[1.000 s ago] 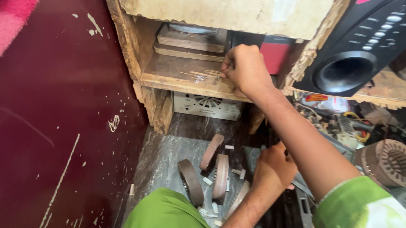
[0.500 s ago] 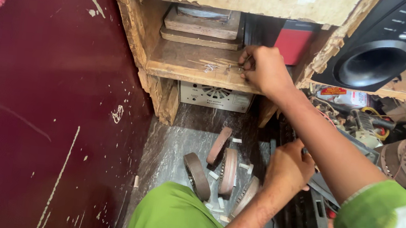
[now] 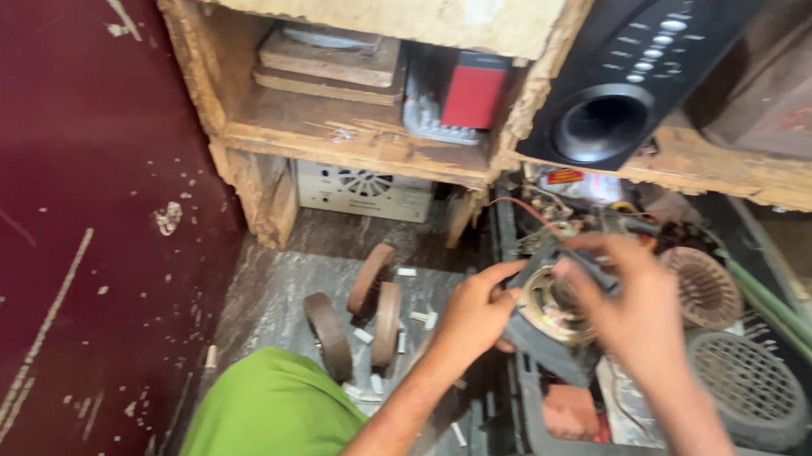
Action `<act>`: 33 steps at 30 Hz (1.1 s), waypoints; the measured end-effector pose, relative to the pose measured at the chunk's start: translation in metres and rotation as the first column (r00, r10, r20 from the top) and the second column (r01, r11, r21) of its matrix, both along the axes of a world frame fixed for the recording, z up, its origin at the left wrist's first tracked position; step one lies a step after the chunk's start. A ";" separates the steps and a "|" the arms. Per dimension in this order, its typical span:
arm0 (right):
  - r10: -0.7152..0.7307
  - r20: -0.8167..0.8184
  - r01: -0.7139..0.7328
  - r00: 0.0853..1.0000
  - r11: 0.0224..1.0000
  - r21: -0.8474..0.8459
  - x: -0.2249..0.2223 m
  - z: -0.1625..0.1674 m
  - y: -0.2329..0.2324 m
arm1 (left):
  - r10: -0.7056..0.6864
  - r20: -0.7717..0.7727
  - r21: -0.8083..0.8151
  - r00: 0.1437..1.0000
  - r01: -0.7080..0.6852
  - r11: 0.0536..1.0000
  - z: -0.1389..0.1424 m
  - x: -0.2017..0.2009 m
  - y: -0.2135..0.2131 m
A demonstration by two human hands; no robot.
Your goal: The person sits on the floor and uses a red-handled screwdriver to pry at a motor stator, then unscrews a small speaker driver from its plastic mounting panel inside a crate of scrap electronics, finally lifting the freed speaker out of the panel by hand.
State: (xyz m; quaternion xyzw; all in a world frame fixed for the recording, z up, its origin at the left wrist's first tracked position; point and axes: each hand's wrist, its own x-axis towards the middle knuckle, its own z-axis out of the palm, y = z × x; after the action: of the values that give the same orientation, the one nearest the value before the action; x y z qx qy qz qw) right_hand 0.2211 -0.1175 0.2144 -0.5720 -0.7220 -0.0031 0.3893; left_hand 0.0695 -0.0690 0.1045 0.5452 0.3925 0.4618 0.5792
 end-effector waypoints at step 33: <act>0.161 -0.947 -0.360 0.276 0.932 0.053 0.056 -0.050 -0.041 | 0.065 0.081 0.074 0.995 -0.071 0.995 0.003 0.003 -0.039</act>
State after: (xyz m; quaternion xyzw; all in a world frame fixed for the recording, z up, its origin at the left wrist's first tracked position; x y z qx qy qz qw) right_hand 0.2769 -0.1584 0.1647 -0.3712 -0.4421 0.4544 0.6785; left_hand 0.0729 -0.1075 0.1078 0.5347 0.3699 0.5171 0.5566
